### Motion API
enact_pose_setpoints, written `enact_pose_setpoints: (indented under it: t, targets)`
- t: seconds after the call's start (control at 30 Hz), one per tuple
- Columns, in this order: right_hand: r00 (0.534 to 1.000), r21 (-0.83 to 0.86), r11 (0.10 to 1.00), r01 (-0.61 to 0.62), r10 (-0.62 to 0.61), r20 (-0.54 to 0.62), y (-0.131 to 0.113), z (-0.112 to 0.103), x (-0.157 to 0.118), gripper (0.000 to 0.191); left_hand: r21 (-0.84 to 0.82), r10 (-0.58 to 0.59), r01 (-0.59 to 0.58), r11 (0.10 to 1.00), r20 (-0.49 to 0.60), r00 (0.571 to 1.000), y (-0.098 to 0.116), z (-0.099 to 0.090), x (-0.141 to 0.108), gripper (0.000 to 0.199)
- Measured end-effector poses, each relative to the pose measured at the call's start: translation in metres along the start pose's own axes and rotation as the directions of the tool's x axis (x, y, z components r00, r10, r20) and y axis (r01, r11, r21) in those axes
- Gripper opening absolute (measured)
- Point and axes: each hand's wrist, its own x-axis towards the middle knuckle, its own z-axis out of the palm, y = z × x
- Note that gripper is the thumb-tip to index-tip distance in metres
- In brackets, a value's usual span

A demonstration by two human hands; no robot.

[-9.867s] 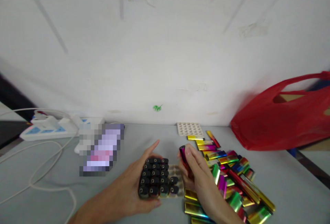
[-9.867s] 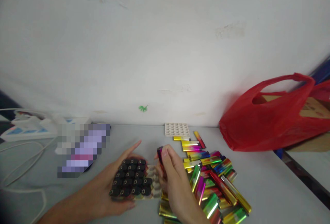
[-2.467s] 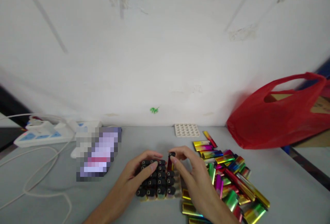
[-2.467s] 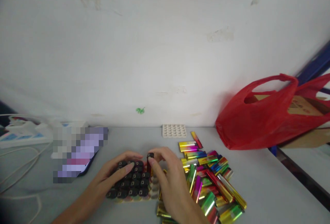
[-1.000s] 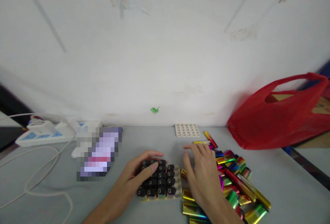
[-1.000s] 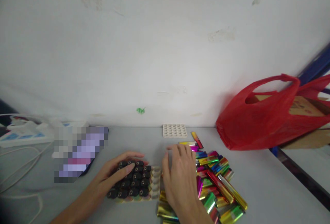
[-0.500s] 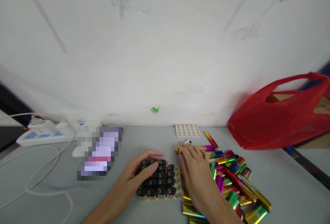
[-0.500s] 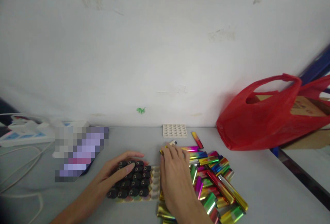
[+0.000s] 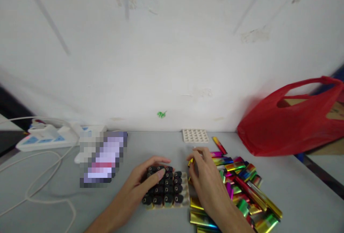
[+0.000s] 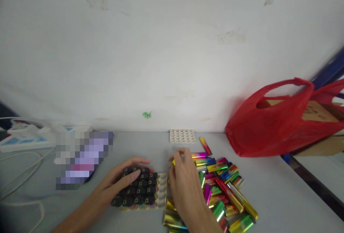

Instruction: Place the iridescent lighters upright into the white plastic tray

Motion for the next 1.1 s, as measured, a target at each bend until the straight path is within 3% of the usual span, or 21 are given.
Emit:
enact_pose_setpoints:
  t: [0.13, 0.27, 0.83, 0.97, 1.1]
  targets:
    - [0.998, -0.189, 0.982, -0.017, 0.004, -0.067, 0.005, 0.003, 0.001, 0.018, -0.022, 0.001, -0.001, 1.0, -0.002, 1.0, 0.001, 0.0, -0.002, 0.043]
    - [0.999, -0.207, 0.978, -0.004, -0.006, -0.05, 0.008, 0.006, 0.001, 0.013, -0.027, 0.004, -0.004, 1.0, -0.002, 1.0, 0.002, 0.0, -0.002, 0.045]
    - [0.995, -0.176, 0.979, 0.101, -0.104, -0.007, 0.018, 0.014, -0.002, 0.045, -0.025, 0.02, -0.021, 0.999, -0.016, 1.0, 0.004, 0.001, -0.001, 0.044]
    - [0.995, -0.086, 0.991, 0.098, -0.098, -0.002, 0.01, 0.007, -0.003, 0.039, -0.03, 0.006, -0.006, 1.0, -0.005, 1.0, 0.006, 0.002, -0.002, 0.043]
    - [0.998, 0.206, 0.977, -0.045, 0.036, 0.046, -0.005, -0.004, -0.003, 0.018, -0.03, 0.002, -0.002, 1.0, -0.002, 1.0, 0.008, 0.003, -0.001, 0.042]
